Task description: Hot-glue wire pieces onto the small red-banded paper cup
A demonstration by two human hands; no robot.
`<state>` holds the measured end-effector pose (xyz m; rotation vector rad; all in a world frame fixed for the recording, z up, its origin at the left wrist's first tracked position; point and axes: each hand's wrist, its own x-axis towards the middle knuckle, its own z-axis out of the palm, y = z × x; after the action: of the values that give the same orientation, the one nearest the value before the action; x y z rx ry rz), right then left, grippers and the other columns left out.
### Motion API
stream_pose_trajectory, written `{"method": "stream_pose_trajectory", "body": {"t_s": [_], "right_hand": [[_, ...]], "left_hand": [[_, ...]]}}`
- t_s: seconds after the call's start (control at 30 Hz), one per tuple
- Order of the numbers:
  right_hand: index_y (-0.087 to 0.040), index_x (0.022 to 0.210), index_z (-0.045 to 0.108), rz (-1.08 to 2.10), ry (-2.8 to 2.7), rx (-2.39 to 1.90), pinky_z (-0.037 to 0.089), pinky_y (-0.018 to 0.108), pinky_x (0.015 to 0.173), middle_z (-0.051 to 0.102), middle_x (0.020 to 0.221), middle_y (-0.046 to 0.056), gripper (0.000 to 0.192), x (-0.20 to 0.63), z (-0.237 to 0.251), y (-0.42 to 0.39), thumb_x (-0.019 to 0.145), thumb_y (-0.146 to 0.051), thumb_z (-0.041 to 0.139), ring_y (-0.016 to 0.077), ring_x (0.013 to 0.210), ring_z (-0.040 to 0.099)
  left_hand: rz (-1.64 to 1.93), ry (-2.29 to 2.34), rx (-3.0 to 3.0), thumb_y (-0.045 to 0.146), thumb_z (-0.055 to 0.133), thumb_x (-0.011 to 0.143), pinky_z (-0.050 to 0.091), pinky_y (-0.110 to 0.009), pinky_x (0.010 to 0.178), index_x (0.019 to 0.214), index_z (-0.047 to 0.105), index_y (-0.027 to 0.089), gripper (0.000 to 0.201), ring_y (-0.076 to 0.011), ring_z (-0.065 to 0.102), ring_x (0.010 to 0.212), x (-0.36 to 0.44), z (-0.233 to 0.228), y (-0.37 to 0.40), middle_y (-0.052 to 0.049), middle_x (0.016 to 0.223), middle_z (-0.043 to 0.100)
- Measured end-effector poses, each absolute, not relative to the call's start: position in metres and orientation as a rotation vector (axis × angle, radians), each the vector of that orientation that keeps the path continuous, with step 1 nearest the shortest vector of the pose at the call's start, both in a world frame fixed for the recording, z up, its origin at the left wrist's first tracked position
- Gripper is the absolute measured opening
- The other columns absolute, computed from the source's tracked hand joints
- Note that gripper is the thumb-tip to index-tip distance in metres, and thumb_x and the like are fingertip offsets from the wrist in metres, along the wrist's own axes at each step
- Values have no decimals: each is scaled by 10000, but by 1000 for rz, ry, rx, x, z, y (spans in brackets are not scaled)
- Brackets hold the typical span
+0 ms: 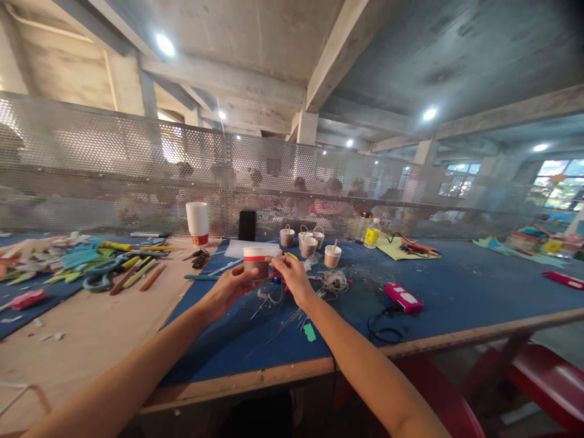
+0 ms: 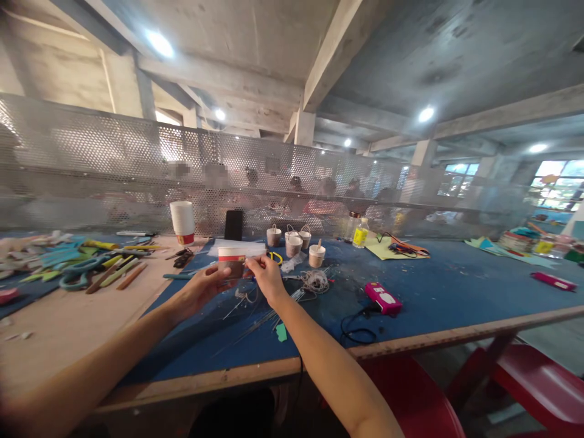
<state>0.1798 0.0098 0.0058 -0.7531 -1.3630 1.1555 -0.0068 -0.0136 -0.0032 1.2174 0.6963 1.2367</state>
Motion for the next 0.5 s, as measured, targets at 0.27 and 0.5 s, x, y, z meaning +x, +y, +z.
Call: {"method": "stream_pose_trajectory", "body": {"t_s": [0.27, 0.5], "right_hand": [[-226, 887, 573, 1156, -1653, -686, 502, 278, 572, 647, 686, -35, 306, 178, 1, 0, 824, -496, 701, 143, 513, 618], [-226, 858, 697, 652, -2127, -724, 483, 278, 724, 692, 802, 22, 344, 179, -8, -9, 979, -510, 545, 162, 728, 656]], "left_hand": [[1281, 627, 1034, 249, 778, 843, 572, -308, 878, 1110, 741, 170, 281, -206, 746, 932, -14, -7, -5, -117, 1125, 779], [1304, 595, 950, 270, 756, 863, 603, -243, 737, 1069, 703, 171, 234, -182, 759, 813, -17, 0, -9, -72, 968, 793]]}}
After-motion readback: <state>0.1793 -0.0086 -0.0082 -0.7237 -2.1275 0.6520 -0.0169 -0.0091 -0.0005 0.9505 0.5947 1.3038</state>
